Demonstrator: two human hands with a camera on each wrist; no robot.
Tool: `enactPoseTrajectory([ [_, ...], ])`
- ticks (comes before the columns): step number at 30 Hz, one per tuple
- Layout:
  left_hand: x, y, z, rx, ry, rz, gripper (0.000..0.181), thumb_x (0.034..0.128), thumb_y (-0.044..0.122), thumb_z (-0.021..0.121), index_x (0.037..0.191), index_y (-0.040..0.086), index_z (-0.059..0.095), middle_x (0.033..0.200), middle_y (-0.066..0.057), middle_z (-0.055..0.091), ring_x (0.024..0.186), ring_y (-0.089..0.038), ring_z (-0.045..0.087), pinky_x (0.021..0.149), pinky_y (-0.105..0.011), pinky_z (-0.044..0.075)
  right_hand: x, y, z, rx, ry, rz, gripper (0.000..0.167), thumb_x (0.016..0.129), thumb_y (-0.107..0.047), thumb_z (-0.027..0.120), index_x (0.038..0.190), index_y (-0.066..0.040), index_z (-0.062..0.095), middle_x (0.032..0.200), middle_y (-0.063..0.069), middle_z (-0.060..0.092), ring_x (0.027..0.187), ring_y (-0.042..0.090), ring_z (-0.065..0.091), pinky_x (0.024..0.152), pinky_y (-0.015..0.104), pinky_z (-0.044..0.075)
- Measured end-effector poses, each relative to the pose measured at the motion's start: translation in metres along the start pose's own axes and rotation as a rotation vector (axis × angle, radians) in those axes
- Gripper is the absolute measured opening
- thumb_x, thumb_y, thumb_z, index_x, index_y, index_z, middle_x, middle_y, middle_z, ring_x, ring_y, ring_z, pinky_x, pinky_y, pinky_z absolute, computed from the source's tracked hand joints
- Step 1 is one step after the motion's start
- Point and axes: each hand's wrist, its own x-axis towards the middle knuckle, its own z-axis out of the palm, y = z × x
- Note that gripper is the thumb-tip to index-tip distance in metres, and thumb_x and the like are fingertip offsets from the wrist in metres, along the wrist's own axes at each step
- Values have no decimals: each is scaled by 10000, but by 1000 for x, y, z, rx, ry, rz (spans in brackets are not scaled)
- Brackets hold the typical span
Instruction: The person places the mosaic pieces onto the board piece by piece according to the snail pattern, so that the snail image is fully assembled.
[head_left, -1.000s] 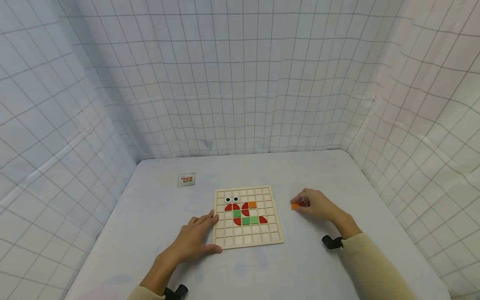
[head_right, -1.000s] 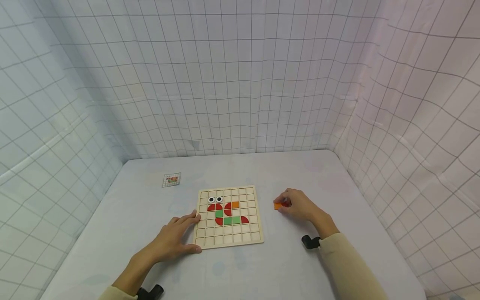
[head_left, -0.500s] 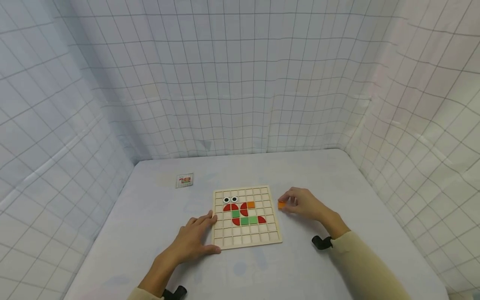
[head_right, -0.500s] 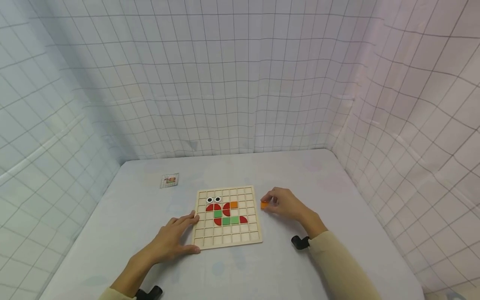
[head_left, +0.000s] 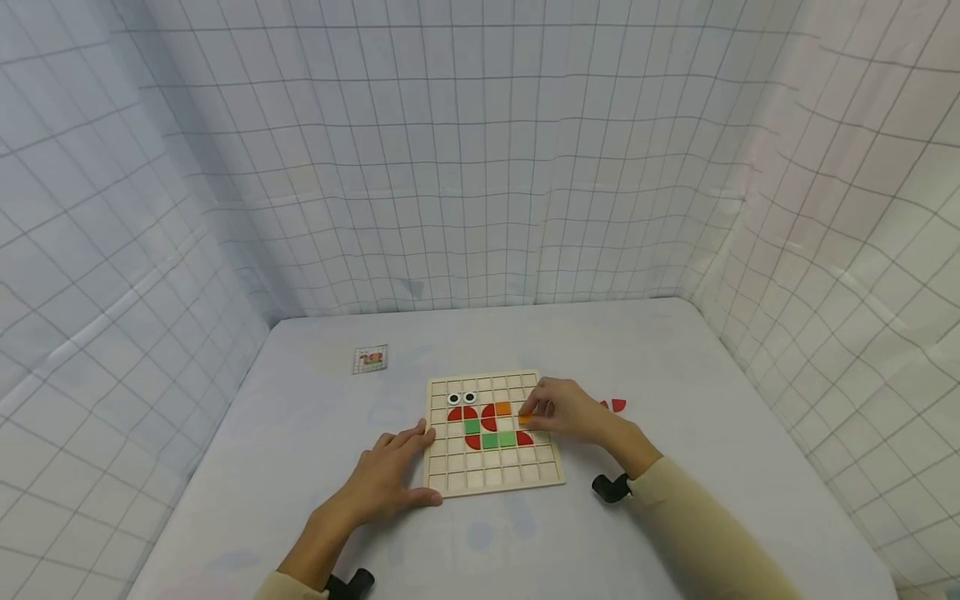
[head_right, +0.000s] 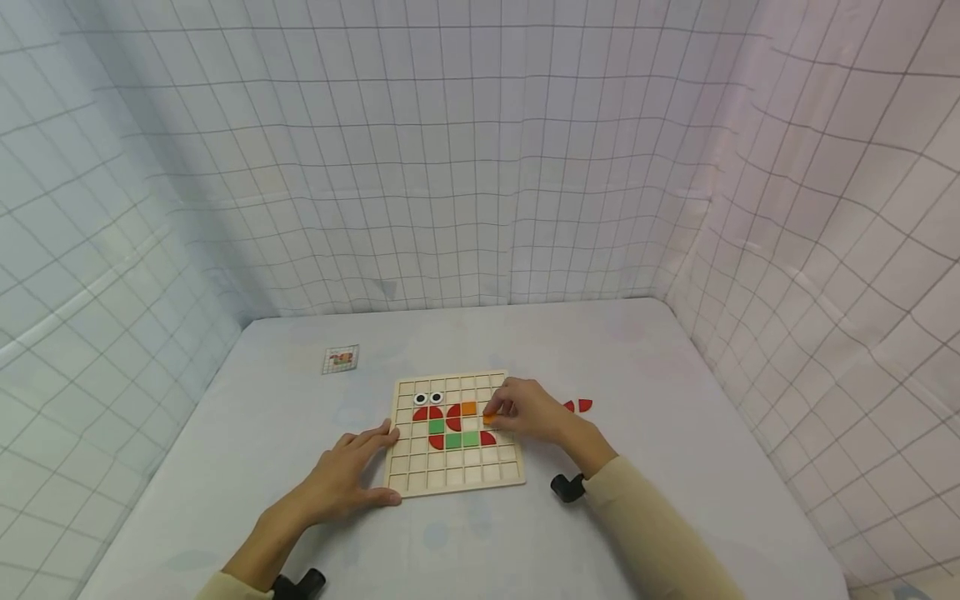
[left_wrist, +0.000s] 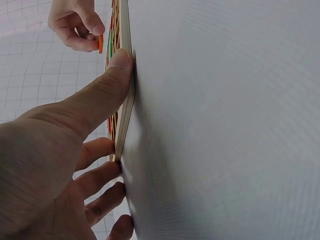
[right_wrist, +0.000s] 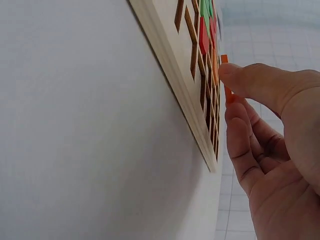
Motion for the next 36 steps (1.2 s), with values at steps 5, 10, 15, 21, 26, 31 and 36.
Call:
enactPoseTrajectory([
  [5, 0, 1, -1, -7, 0, 4, 1066, 839, 506, 1045, 1723, 139, 576, 1866, -111, 477, 1563, -474, 549, 1204, -828, 462, 7, -9, 8, -16, -29, -25, 116, 1045, -158, 900, 1159, -140, 895, 1135, -13, 775, 975, 70, 625, 857, 210, 591],
  [10, 0, 2, -1, -5, -1, 5, 1059, 843, 504, 1043, 1724, 145, 576, 1868, -112, 474, 1571, -478, 544, 1213, -845, 447, 10, -14, 12, -12, -50, -5, 102, 1059, -147, 881, 1159, -149, 904, 1162, -16, 768, 1030, 96, 647, 906, 210, 607],
  [15, 0, 3, -2, -2, 2, 11, 1053, 838, 498, 1047, 1716, 145, 586, 1861, -122, 483, 1563, -485, 550, 1210, -852, 448, 13, -17, 14, -21, -54, -10, 89, 1066, -156, 874, 1145, -160, 915, 1177, -17, 764, 1078, 107, 676, 952, 230, 622],
  [21, 0, 2, -1, -7, 2, 10, 1060, 833, 497, 1051, 1717, 142, 585, 1862, -125, 481, 1552, -490, 556, 1200, -863, 446, 17, -21, 19, -33, -53, -49, 94, 1080, -128, 849, 1138, -123, 924, 1171, 12, 771, 1066, 112, 685, 923, 240, 610],
  [26, 0, 1, 0, -10, 3, 8, 1062, 840, 501, 1046, 1720, 135, 579, 1860, -134, 481, 1550, -498, 557, 1200, -870, 440, 18, -24, 20, -54, -55, -55, 90, 1086, -125, 843, 1132, -122, 920, 1171, 16, 774, 1051, 102, 683, 900, 229, 605],
  [31, -1, 1, 0, -16, 5, 2, 1063, 841, 509, 1044, 1719, 131, 579, 1863, -132, 476, 1559, -499, 551, 1207, -861, 440, 15, -24, 18, -58, -37, -20, 90, 1086, -148, 847, 1144, -153, 915, 1165, -24, 769, 1059, 98, 674, 913, 235, 606],
  [36, -2, 0, 0, -21, 8, 0, 1064, 841, 514, 1043, 1723, 142, 578, 1866, -124, 474, 1565, -495, 548, 1218, -862, 432, 7, -22, 9, -37, -5, 55, 130, 1077, -132, 851, 1193, -154, 905, 1171, -45, 772, 1066, 111, 686, 961, 252, 627],
])
